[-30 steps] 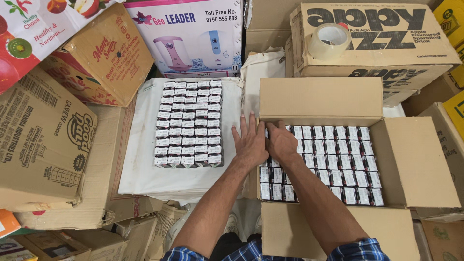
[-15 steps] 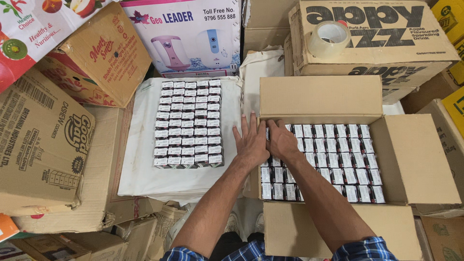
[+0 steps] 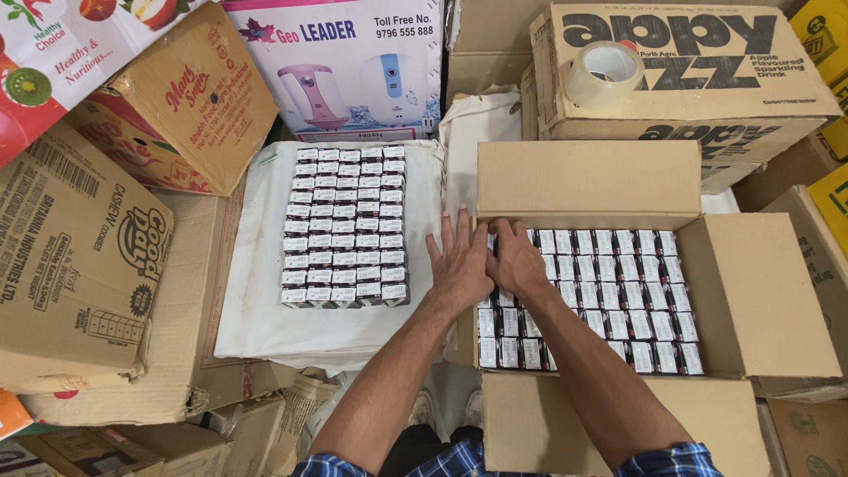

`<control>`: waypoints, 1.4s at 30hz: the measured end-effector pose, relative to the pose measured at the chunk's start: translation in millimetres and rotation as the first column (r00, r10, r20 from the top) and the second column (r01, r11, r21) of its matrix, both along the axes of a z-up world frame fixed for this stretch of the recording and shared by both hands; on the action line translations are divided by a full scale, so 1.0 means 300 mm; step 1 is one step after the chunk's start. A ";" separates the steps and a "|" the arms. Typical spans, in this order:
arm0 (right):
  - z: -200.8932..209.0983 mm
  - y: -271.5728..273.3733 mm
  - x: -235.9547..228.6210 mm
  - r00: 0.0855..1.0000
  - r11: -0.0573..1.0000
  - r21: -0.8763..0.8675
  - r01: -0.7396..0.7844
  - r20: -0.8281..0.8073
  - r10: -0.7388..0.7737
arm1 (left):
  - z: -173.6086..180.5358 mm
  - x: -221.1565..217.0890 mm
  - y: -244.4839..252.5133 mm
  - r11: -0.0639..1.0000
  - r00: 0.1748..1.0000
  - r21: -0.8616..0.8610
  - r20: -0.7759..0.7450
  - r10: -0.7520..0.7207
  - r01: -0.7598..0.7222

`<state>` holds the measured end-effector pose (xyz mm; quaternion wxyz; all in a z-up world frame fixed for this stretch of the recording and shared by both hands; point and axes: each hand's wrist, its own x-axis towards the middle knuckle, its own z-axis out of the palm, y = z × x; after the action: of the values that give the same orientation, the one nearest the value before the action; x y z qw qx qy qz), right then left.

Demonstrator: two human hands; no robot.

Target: The person repeatedly picks up small rectangular boxes from a white cloth surface and places them into a larger cardboard box. The person arranges the small boxes in neat rows inside the larger box, filling it systematically.

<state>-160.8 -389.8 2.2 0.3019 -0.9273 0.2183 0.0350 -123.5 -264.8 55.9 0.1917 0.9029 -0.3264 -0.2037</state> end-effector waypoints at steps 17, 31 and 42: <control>-0.079 -0.028 0.005 0.987 0.994 0.085 0.070 0.136 -0.081 | -0.095 0.091 -0.094 0.968 0.998 0.248 0.047 -0.037 0.024; -0.253 -0.116 0.067 0.955 0.935 0.196 0.296 -0.033 -0.295 | -0.089 0.084 -0.082 0.991 0.999 0.131 0.048 0.023 -0.029; -0.274 -0.116 0.089 0.930 0.895 0.259 0.363 -0.040 -0.365 | -0.083 0.076 -0.078 0.994 0.997 0.098 0.068 0.035 -0.042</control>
<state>-134.2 -424.6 -79.9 0.4240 -0.8221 0.3799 0.0018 -100.8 -288.3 31.1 0.1399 0.9236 -0.3045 -0.1861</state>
